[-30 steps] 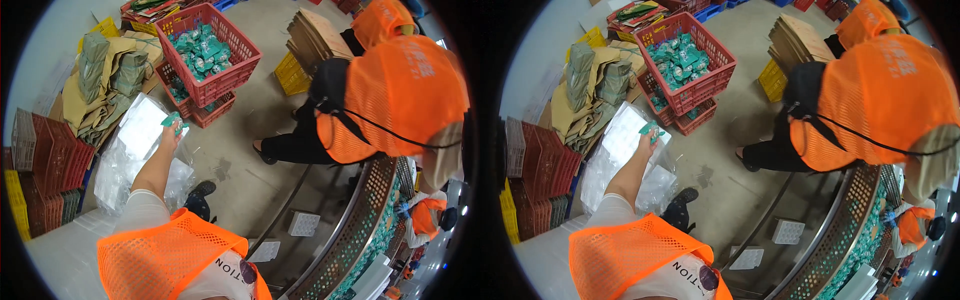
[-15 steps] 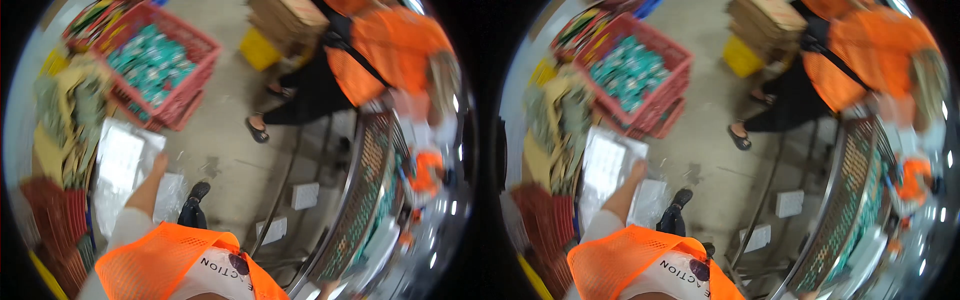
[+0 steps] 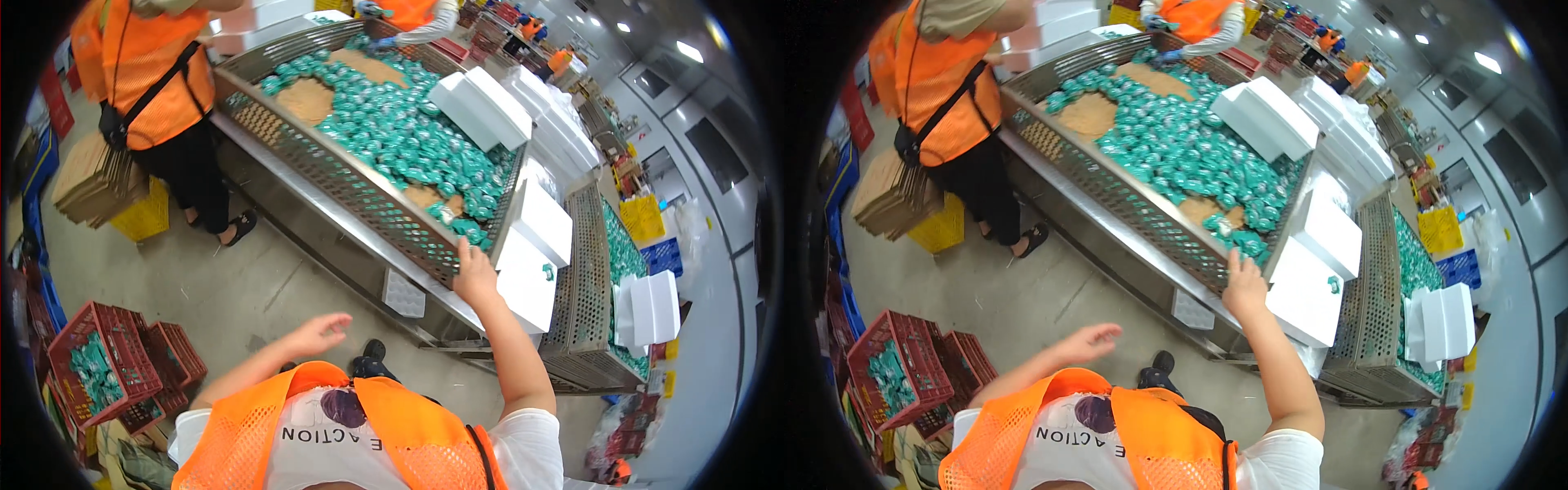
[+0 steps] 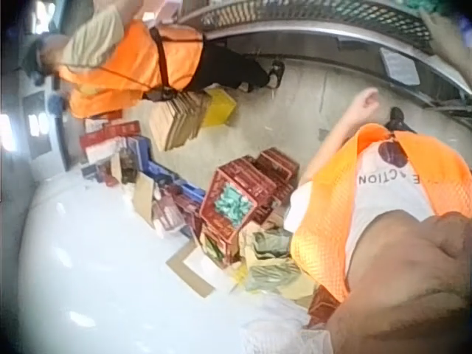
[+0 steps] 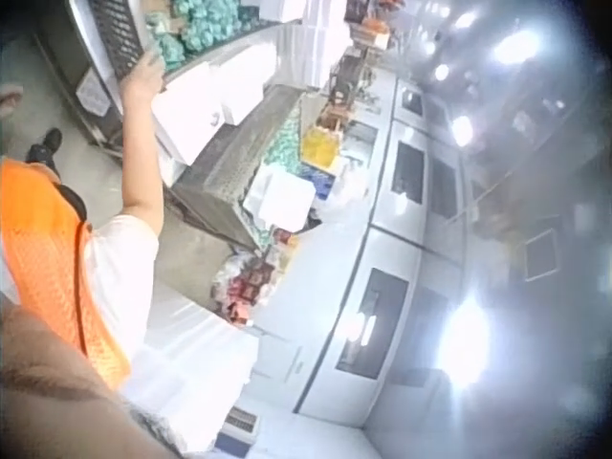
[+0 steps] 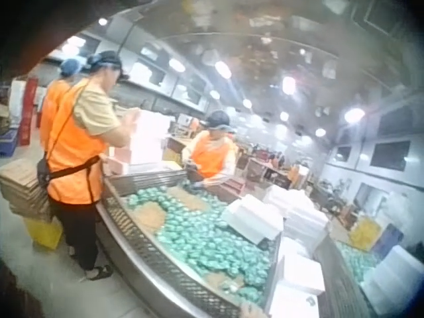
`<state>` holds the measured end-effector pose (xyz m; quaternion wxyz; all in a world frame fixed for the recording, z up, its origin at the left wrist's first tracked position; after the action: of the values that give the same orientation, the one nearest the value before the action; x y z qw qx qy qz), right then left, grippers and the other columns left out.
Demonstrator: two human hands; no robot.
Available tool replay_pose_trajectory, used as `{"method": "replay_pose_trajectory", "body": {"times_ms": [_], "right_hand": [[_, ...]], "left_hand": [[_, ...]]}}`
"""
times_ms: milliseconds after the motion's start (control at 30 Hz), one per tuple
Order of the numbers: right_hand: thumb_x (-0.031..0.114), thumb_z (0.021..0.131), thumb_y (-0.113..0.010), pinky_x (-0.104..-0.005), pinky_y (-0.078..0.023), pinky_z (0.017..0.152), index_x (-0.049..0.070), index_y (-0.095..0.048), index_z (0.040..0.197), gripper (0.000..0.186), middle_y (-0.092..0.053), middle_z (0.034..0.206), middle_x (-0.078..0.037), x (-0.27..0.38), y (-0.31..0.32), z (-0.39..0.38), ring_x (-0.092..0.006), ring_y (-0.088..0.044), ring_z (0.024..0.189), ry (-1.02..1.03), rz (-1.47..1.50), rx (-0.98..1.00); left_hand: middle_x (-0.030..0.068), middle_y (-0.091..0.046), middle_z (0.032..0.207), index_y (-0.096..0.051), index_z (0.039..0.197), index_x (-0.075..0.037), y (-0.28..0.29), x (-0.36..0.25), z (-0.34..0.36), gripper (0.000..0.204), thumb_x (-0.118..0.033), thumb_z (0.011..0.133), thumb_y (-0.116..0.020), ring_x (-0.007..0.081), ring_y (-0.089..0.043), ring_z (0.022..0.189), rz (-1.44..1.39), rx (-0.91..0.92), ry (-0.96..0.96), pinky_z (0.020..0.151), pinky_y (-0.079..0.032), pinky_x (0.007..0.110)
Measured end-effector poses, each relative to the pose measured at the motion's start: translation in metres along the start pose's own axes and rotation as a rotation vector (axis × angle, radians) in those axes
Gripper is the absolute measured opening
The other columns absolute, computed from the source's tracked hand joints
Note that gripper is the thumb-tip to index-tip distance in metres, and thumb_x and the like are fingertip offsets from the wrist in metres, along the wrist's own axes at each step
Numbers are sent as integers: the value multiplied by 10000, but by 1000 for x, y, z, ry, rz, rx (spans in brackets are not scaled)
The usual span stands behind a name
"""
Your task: The recorder is picking up green wrapped food items from a large bin and placing them into white foam trays.
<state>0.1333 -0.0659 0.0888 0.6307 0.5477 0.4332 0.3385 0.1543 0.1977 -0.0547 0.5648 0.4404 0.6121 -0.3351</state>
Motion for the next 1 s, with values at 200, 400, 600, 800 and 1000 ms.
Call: {"method": "replay_pose_trajectory", "body": {"times_ms": [200, 400, 600, 800, 1000], "right_hand": [[153, 745, -573, -308, -448, 779, 66, -531, 1124, 391, -580, 1038, -117, -108, 30, 6, -199, -582, 872, 63, 926, 108], [135, 753, -559, -303, -452, 721, 73, -541, 1114, 366, -590, 1024, -91, -177, 32, 50, -191, -583, 836, 77, 1070, 33], [152, 747, -563, -301, -443, 656, 80, -543, 1101, 362, -601, 963, -96, -158, 39, 69, -191, -584, 810, 251, 1086, 59], [137, 746, -568, -288, -448, 706, 81, -546, 1093, 352, -606, 962, -90, -202, 14, 62, -188, -583, 832, 63, 1047, 120], [154, 734, -566, -320, -453, 734, 62, -573, 1044, 324, -607, 960, -115, -192, 20, 123, -241, -587, 836, 56, 928, 54]], "left_hand": [[83, -588, 956, -514, 1089, -32, 33, -201, 105, 320, -80, 773, -542, 151, -558, 830, 330, -170, -247, 765, -448, 289], [87, -583, 1009, -544, 1074, -82, 6, -221, 269, 309, -129, 769, -525, 230, -566, 918, 701, -136, -99, 730, -457, 345], [134, -495, 1161, -398, 1236, -173, 1, -105, 382, 559, -289, 718, -574, 286, -536, 988, 1269, -63, 361, 798, -451, 389], [98, -587, 1058, -611, 1001, -72, 8, -101, 403, 443, -390, 694, -583, 237, -579, 934, 1241, -236, 519, 763, -467, 326], [116, -586, 1047, -613, 970, -68, 4, -82, 412, 479, -386, 615, -665, 244, -564, 961, 1039, 177, 572, 780, -462, 329]]}}
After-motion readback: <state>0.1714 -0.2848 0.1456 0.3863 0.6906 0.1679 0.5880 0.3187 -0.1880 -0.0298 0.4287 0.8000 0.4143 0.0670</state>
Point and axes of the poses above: each hand's wrist, its own z-axis towards the middle knuckle, its own y-axis out of the back of the hand, x = y × z, the point moved 10 cm from there along z, towards the middle knuckle
